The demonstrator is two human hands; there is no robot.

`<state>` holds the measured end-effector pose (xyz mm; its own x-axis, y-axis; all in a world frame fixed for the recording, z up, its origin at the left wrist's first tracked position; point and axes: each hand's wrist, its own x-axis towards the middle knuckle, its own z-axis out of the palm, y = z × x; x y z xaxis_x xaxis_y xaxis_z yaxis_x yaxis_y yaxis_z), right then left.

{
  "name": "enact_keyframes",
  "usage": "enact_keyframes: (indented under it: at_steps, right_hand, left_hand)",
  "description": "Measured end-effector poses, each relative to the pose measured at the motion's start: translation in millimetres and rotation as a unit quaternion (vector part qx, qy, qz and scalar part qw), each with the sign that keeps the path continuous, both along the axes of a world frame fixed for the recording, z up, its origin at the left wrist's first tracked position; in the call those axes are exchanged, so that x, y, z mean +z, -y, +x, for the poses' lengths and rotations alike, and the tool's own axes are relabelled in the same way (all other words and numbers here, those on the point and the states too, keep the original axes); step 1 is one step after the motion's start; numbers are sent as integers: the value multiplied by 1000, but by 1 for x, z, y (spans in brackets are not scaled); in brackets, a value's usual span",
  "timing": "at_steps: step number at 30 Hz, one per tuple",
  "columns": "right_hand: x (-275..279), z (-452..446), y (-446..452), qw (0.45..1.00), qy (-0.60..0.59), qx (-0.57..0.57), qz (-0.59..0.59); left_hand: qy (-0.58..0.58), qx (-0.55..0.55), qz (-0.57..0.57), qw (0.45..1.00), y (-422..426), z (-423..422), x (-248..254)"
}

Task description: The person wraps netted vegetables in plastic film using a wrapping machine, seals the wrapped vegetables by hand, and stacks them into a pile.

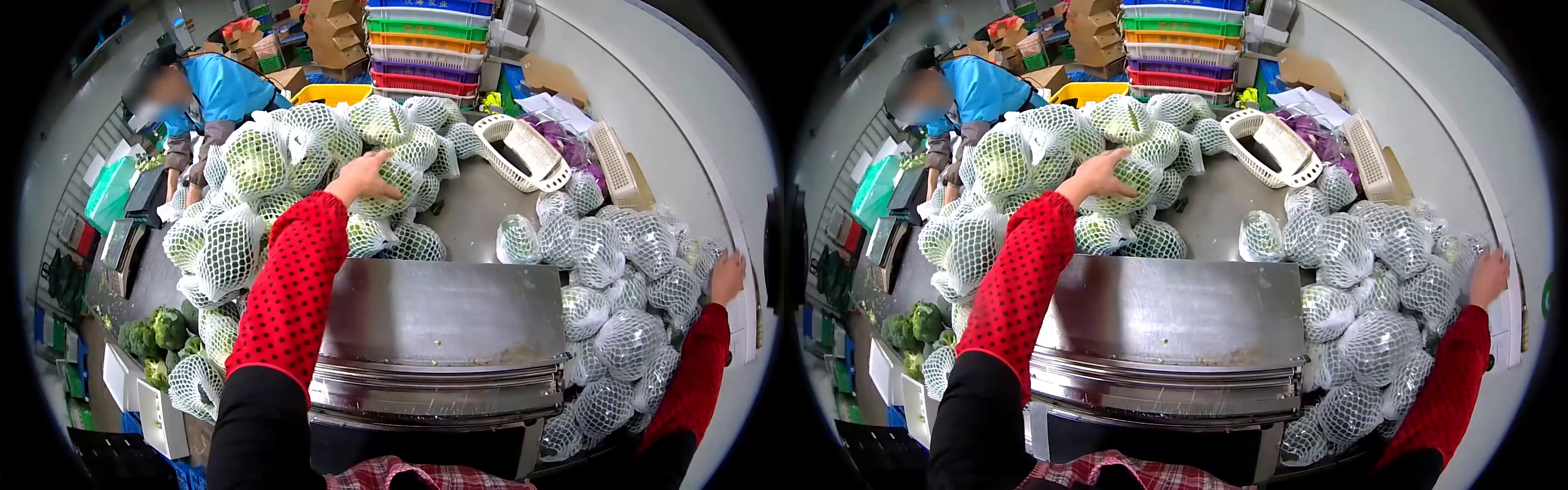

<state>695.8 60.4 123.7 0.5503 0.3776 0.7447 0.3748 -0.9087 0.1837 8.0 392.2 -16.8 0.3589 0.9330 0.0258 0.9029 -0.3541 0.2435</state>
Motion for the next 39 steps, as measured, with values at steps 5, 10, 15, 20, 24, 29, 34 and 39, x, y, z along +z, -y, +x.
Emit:
enact_keyframes:
  at_steps: [5, 10, 15, 20, 24, 29, 34, 39]
  right_hand:
    - [-46, -232, -55, 816, -248, 521, 9]
    - [-100, -416, -89, 566, -367, 738, -37]
    - [-126, -498, -50, 387, -550, 739, -46]
    - [-134, -492, -20, 465, -475, 745, -61]
    - [-97, -435, 52, 625, -456, 611, -168]
    - [-123, -434, 80, 666, -466, 493, -310]
    - [-73, -432, 122, 377, -849, 368, -45]
    - [-7, -479, 51, 188, -714, 585, 336]
  left_hand:
    - [353, 95, 11, 931, 3, -29, -29]
    - [662, 161, -147, 717, 142, -14, 39]
    - [562, 116, -123, 810, 269, -26, -3]
    - [447, 119, -120, 878, 312, -51, -3]
    - [133, 110, 137, 975, 368, -117, 14]
    - [6, 86, 29, 996, 373, -125, -8]
    - [453, 124, -396, 789, 411, -134, 61]
    - [812, -6, -105, 574, 343, -113, 114]
